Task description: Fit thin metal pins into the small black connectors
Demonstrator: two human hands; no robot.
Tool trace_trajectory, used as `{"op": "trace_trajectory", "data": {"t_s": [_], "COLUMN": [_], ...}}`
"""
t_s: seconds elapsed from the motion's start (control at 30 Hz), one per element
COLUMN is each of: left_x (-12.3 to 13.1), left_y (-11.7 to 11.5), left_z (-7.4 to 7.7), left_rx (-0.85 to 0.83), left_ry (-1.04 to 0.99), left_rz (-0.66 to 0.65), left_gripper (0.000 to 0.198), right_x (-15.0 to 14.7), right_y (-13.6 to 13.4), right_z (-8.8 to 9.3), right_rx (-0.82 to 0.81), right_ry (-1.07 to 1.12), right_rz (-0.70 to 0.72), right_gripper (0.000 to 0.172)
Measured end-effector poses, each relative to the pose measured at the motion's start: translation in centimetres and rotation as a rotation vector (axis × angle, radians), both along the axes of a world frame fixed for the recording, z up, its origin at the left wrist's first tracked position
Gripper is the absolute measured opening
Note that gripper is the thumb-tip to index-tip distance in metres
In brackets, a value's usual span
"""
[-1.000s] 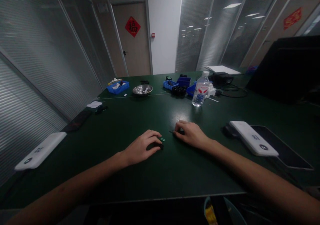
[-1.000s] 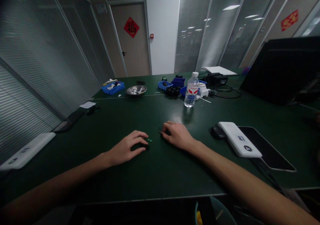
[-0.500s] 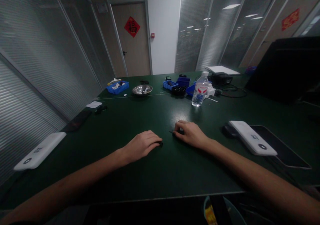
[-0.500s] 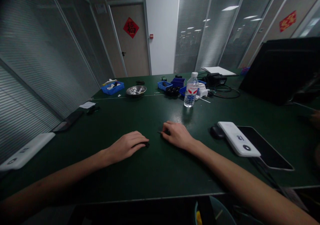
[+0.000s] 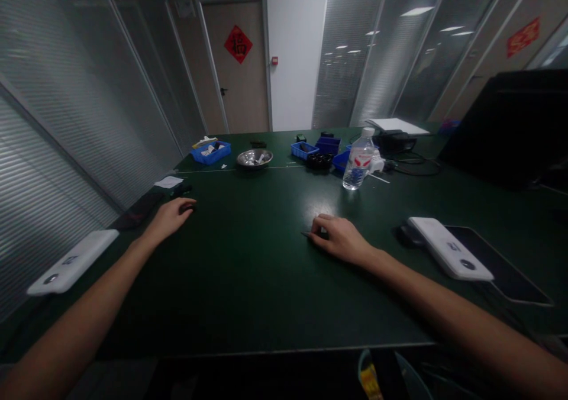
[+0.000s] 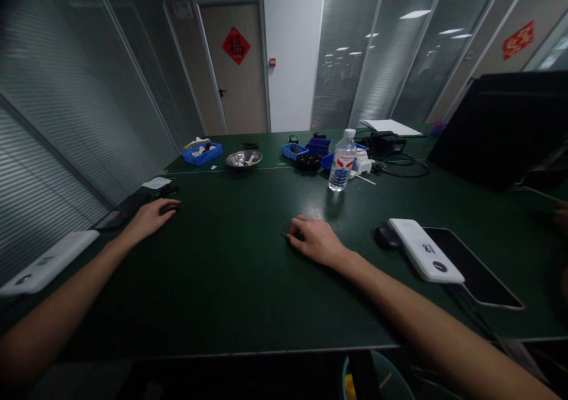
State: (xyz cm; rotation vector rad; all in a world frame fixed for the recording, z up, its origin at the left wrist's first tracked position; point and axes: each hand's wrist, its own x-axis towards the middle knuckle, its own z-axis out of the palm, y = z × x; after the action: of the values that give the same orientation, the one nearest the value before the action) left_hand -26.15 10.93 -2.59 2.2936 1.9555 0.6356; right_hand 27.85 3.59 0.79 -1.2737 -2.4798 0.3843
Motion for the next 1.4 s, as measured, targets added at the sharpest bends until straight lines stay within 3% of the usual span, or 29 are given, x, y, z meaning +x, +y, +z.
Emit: {"op": "trace_trajectory", "data": {"t_s": [0.13,0.4,0.7,1.1,1.4], "left_x": [-1.7,-1.4,-1.3,-0.2,0.7], "left_y": [0.5,0.3,0.1,0.0,-0.7], "left_z": [-0.3,0.5,-0.2,0.0,0.9], "left_rx": [-0.023,-0.023,0.146,0.173,0.138], "left_ry": [-0.01,0.026,-0.023,0.095,-0.047], "left_rz": [0.108,0.06,0.029,-0.042,0.091], "left_gripper": [0.045,0.045,0.032,0.036,0.027], "right_x": [0.0,0.0,-0.1,-0.2,-0.1], "right_y": [0.0,0.0,0.1,-0.2,-0.2], "right_z": [0.0,-0.1,0.0,0.3,0.5], "right_rx": [-0.006,0.01,0.0,-0.011,-0.02], "right_ry": [0.002,-0.005,-0.009,-0.007,-0.001], "right_rz": [-0.002,0.005,0.006,0.004,0.014], "right_gripper": [0.013,0.011,0.01,0.011,0.012]}}
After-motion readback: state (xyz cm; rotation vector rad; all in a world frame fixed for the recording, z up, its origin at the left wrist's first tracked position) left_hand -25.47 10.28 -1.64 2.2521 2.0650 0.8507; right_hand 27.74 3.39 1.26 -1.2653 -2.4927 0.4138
